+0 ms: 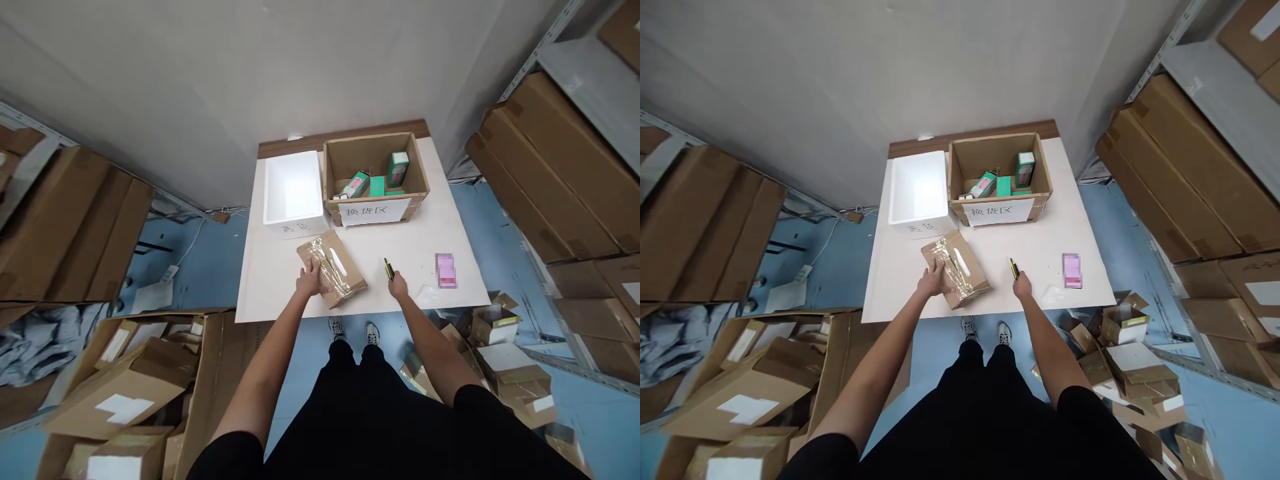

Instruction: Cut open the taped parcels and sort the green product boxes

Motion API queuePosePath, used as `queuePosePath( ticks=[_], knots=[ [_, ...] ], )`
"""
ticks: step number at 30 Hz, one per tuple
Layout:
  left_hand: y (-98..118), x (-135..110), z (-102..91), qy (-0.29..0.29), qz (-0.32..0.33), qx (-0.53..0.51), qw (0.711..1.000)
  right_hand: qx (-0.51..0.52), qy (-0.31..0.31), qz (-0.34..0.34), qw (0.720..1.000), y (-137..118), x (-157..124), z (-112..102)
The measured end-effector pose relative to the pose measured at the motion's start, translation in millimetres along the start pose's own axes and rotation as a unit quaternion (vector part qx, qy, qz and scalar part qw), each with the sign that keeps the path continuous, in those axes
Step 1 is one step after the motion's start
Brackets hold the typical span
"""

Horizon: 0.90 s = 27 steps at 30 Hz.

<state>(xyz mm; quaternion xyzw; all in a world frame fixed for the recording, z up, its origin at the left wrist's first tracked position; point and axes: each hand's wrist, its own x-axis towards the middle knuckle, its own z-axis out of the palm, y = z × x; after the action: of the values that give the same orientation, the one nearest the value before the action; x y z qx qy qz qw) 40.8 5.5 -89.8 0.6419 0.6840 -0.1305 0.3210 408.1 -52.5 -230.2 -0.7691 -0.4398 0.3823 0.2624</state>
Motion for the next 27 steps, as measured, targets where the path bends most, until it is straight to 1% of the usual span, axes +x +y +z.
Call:
queuePosePath(
  ticks=[1, 3, 5, 8, 10, 11, 12, 14, 16, 19, 22, 27],
  knots=[
    [0, 0, 1.0, 0.005, 0.003, -0.001, 1.0, -0.004, 0.003, -0.006, 1.0, -16, -1, -1],
    [0, -1, 2.5, 0.02, 0.018, -0.002, 1.0, -0.024, -0.004, -0.029, 0.999, -56, -5, 2],
    [0, -2, 3.3, 0.036, 0.037, -0.001, 0.999, -0.026, -0.015, -0.095, 0.995, -103, -13, 12],
    [-1, -3, 3.1, 0.055, 0.072, 0.021, 0.996, -0.03, -0.051, -0.2, 0.978, -170, -28, 43],
    [-1, -4, 2.5, 0.057, 0.09, 0.057, 0.993, -0.048, -0.08, -0.256, 0.962, -202, -37, 69],
    [-1, -5, 2.1, 0.053, 0.096, 0.077, 0.991, -0.064, -0.091, -0.271, 0.956, -213, -41, 82],
    [-1, -6, 1.6, 0.049, 0.101, 0.094, 0.989, -0.084, -0.097, -0.274, 0.953, -221, -44, 93],
    [-2, -7, 0.0, 0.038, 0.11, 0.114, 0.987, -0.139, -0.104, -0.255, 0.951, -231, -48, 108],
    [-3, -8, -2.8, 0.027, 0.119, 0.119, 0.985, -0.197, -0.105, -0.226, 0.948, -236, -51, 116],
    [-8, -6, -9.3, 0.005, 0.133, 0.12, 0.984, -0.259, -0.102, -0.198, 0.94, -242, -56, 116],
    [-15, -3, -15.3, -0.017, 0.146, 0.116, 0.982, -0.294, -0.102, -0.177, 0.934, -250, -62, 115],
    [-20, 0, -16.3, -0.034, 0.145, 0.098, 0.984, -0.335, -0.106, -0.156, 0.923, -260, -66, 116]
  ],
)
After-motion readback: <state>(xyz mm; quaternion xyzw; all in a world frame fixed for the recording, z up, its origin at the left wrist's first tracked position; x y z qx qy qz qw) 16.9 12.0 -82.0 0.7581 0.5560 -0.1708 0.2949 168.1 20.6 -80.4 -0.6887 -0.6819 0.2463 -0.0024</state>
